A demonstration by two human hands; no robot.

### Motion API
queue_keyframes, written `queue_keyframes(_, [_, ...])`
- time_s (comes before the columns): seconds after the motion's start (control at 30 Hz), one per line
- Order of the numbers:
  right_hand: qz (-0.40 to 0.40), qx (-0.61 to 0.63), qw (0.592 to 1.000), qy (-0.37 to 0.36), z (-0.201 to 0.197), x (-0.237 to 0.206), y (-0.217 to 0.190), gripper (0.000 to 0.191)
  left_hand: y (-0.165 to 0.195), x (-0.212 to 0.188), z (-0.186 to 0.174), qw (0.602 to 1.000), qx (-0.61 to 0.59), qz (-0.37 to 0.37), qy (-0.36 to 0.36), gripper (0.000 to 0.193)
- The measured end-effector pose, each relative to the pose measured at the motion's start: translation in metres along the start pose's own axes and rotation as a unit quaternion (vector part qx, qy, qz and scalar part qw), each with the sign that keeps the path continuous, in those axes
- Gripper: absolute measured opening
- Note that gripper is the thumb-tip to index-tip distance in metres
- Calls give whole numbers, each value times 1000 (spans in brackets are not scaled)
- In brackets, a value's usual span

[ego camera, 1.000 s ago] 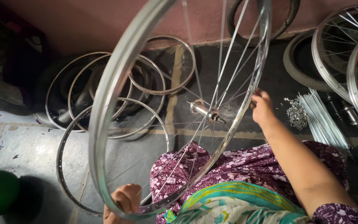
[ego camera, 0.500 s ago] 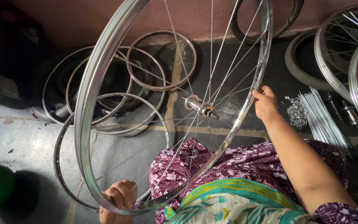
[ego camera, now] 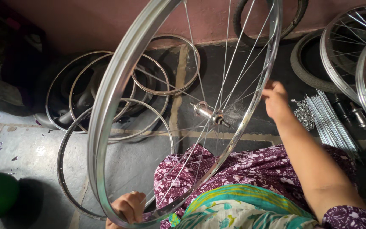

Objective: The person sits on the floor and laces a bicycle wheel by inserting spokes through the rim and hub. They repeatedly pick up spokes, thread them through holes, and adjust the wheel orientation to continue the process.

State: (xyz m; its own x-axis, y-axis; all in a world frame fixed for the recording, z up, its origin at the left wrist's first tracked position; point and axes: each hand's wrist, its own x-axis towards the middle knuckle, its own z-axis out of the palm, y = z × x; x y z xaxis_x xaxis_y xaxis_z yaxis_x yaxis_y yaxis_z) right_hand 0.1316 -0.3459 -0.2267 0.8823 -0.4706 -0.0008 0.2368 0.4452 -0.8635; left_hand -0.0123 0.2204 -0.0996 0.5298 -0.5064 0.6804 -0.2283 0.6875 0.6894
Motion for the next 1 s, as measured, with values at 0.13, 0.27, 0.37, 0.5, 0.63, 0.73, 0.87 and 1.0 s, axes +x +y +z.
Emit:
queue_keyframes(0.13, [-19, 36, 999, -26, 9, 23, -28, 40, 5, -2, 4, 1000, 11, -12, 7, 27])
queue_keyframes(0.27, [-13, -18, 995, -97, 25, 32, -51, 46, 5, -1, 6, 1000, 14, -11, 15, 24])
queue_keyframes(0.37, [31, -35, 994, -100, 40, 37, -53, 49, 6, -2, 9, 999, 24, -12, 24, 21])
queue_keyframes(0.5, [86, -53, 987, -124, 51, 50, -41, 44, 6, -13, 17, 996, 41, -16, 81, 17])
queue_keyframes(0.63, [34, 32, 994, -104, 65, 71, -23, 22, 0, -16, 3, 999, 26, 18, 2, 25])
queue_keyframes(0.73, [-5, 69, 996, -54, 73, 69, -17, 23, 0, -20, -2, 999, 7, 25, -35, 39])
queue_keyframes(0.87, [-23, 123, 991, -47, 71, 59, -22, 22, 1, -24, -3, 999, 1, 44, -28, 45])
queue_keyframes(1.0, [-30, 140, 988, -51, 65, 55, -29, 17, -5, -16, -8, 994, -83, 64, -41, 58])
